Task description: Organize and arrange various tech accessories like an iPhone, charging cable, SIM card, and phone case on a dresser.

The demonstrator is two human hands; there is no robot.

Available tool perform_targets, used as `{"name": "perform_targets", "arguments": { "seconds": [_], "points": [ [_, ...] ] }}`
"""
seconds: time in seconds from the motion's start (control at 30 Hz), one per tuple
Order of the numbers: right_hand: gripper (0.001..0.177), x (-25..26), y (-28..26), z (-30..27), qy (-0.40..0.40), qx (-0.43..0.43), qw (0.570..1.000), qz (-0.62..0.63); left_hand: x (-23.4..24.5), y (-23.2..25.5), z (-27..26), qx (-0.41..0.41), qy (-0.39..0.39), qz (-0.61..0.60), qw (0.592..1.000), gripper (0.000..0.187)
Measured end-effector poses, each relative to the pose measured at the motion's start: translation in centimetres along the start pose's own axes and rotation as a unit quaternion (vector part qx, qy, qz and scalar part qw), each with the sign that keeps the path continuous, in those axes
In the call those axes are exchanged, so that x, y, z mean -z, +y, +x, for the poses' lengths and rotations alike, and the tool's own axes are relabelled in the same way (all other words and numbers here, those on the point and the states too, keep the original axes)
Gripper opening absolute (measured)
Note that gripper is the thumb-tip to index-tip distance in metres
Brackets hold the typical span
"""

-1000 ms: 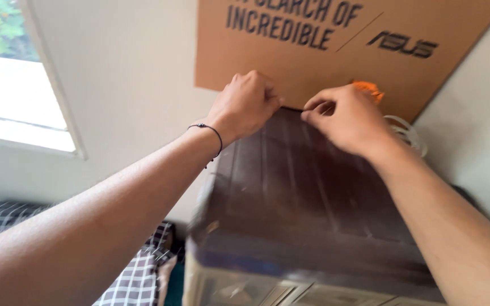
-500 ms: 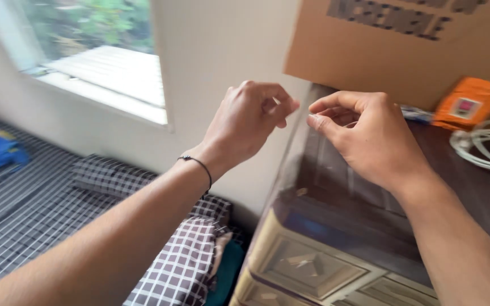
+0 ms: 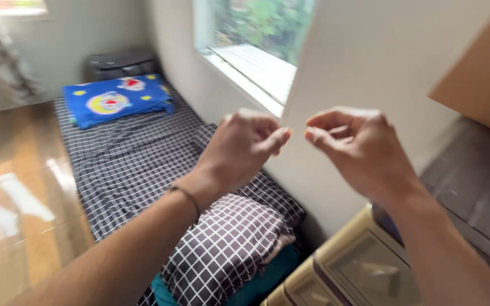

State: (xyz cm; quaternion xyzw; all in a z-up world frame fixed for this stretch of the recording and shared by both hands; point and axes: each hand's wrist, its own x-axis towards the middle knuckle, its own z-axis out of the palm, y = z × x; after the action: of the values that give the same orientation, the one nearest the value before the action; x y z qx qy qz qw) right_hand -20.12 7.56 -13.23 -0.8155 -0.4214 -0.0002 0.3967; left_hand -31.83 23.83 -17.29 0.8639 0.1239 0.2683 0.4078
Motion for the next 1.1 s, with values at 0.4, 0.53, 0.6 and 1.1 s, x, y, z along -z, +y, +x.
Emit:
{"name": "perform_targets", "arguments": {
  "seconds": [0.4,0.53,0.6,1.1],
  "points": [
    [0.028,-7.8,-6.2,1.6,-0.143,0.043,0.989,-0.004,8.1,-1.4,-6.9,0.147,0.097,0.063,0.982,0.027],
    [0.027,-12.7,-7.8,2.8,-0.197,0.116,0.971,0.064,11.5,-3.8,-10.2,0.182,0.153,0.112,0.965,0.028],
    [0.028,-15.2,-9.6,2.8,-0.218,0.118,0.968,0.041,13.1,-5.0,-12.3,0.199,0.164,0.123,0.958,0.028],
    [0.036,-31.6,-20.3,1.8,-0.351,0.135,0.926,0.018,25.7,-11.6,-22.1,0.347,0.148,0.142,0.915,0.031]
  ]
}}
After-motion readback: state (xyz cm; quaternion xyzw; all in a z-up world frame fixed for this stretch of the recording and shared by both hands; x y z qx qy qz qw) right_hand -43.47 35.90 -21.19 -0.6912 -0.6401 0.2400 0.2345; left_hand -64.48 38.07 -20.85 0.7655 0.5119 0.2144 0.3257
